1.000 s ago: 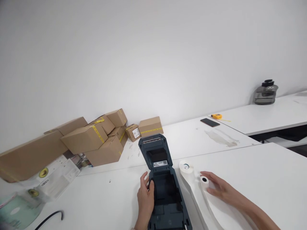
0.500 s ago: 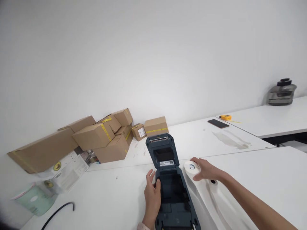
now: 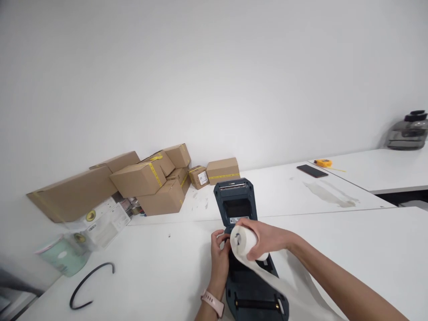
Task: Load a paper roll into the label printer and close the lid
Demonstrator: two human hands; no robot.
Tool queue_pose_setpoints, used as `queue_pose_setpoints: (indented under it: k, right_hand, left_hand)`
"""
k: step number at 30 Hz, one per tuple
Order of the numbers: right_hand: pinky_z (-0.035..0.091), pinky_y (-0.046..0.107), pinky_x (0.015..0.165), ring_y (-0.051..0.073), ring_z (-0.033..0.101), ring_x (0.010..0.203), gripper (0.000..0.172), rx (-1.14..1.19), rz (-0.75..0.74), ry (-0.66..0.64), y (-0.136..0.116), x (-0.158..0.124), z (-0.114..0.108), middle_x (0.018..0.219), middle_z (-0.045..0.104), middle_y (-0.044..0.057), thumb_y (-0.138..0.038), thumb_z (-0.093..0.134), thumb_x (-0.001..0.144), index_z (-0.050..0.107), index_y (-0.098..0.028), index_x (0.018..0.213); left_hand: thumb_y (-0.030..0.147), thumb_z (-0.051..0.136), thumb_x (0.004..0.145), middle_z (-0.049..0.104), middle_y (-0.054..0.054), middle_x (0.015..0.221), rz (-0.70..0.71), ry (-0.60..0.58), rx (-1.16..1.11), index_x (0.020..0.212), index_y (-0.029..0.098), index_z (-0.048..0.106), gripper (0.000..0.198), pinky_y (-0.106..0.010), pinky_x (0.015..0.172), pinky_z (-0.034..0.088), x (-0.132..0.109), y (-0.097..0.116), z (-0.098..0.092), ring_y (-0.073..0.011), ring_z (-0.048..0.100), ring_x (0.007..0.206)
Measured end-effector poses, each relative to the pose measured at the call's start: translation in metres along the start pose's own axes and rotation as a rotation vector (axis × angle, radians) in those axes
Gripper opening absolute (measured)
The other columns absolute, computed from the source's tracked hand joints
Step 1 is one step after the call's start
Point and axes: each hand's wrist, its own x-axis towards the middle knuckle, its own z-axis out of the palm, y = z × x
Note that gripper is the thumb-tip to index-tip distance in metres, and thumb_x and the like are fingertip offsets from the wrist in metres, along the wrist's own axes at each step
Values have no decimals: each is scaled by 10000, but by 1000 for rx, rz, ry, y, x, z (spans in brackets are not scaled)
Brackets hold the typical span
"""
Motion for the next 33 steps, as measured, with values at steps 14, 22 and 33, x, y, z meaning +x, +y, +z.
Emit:
queue_pose_setpoints:
  k: [14, 22, 33]
  right_hand:
    - [476, 419, 860, 359, 612, 1043, 785, -481, 211, -149, 25, 28, 30, 1149, 664, 100, -499, 821, 514, 571, -236, 1210]
    - [468, 462, 927, 383, 622, 1121, 732, -503, 173, -133, 41, 45, 45, 1216, 681, 118, -458, 763, 601, 592, -232, 1276]
    - [432, 414, 977, 287, 597, 1071, 365, -173, -134, 1058, -33, 20, -32, 1073, 680, 90, -564, 505, 908, 661, -236, 937]
  left_hand:
    - [235, 548, 845, 619, -87, 1079, -8, 29, -16, 1116, 194, 527, 275, -336, 984, 389, 1, -8, -4, -198, 574, 1064]
    - [274, 537, 864, 619, -94, 1087, 29, 22, 59, 1133, 204, 588, 283, -343, 983, 394, -1, -5, -5, -210, 568, 1066]
    - [325, 537, 868, 640, -99, 1025, 19, -22, 210, 915, 204, 722, 226, -378, 993, 410, -2, 8, -4, -260, 539, 1096]
